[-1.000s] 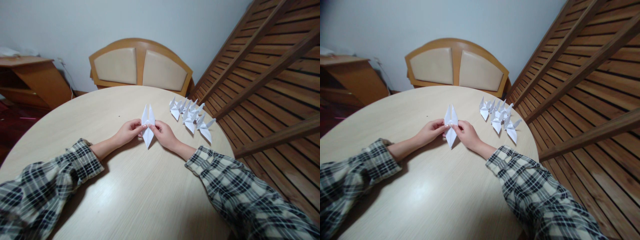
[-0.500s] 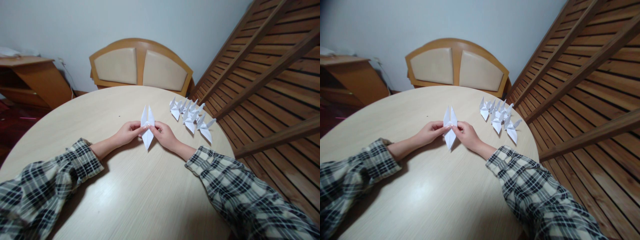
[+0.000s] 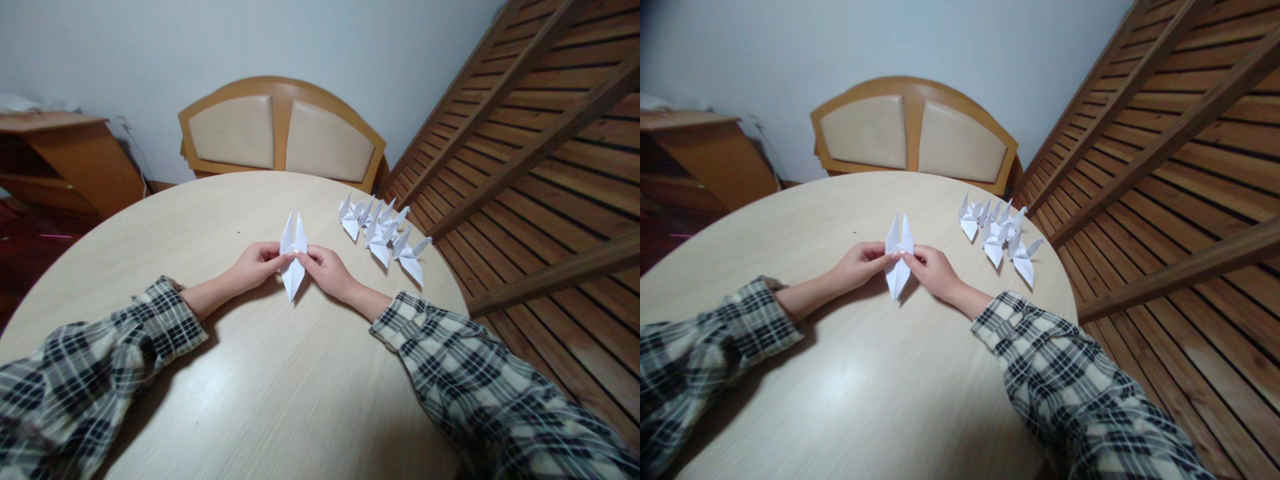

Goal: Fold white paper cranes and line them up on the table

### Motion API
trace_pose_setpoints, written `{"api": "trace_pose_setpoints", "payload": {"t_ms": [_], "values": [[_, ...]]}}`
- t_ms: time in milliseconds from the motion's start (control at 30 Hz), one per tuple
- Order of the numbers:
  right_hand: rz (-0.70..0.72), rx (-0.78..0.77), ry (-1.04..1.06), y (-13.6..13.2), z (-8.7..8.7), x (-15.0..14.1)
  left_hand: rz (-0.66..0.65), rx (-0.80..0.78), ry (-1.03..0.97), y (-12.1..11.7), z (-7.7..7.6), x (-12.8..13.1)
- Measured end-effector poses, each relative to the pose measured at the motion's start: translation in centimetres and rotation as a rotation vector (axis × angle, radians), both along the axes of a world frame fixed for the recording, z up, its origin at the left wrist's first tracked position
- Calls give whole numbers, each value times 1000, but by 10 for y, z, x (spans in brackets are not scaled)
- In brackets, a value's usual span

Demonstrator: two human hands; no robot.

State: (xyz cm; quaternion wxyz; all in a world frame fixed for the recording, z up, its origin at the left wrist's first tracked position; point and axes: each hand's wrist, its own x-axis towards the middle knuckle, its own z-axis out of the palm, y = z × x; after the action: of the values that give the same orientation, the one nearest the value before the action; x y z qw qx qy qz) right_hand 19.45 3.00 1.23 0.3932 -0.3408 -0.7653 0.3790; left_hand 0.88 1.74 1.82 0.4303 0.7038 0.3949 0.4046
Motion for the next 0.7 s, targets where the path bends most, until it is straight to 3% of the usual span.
{"api": "trace_pose_setpoints", "payload": {"t_ms": [367,700], "values": [[-31,141,-31,0,0,-1,8,2,13,0,-3,0],[-69,109,5,-1,1,-2,26,-26,-51,-2,7,2]]}}
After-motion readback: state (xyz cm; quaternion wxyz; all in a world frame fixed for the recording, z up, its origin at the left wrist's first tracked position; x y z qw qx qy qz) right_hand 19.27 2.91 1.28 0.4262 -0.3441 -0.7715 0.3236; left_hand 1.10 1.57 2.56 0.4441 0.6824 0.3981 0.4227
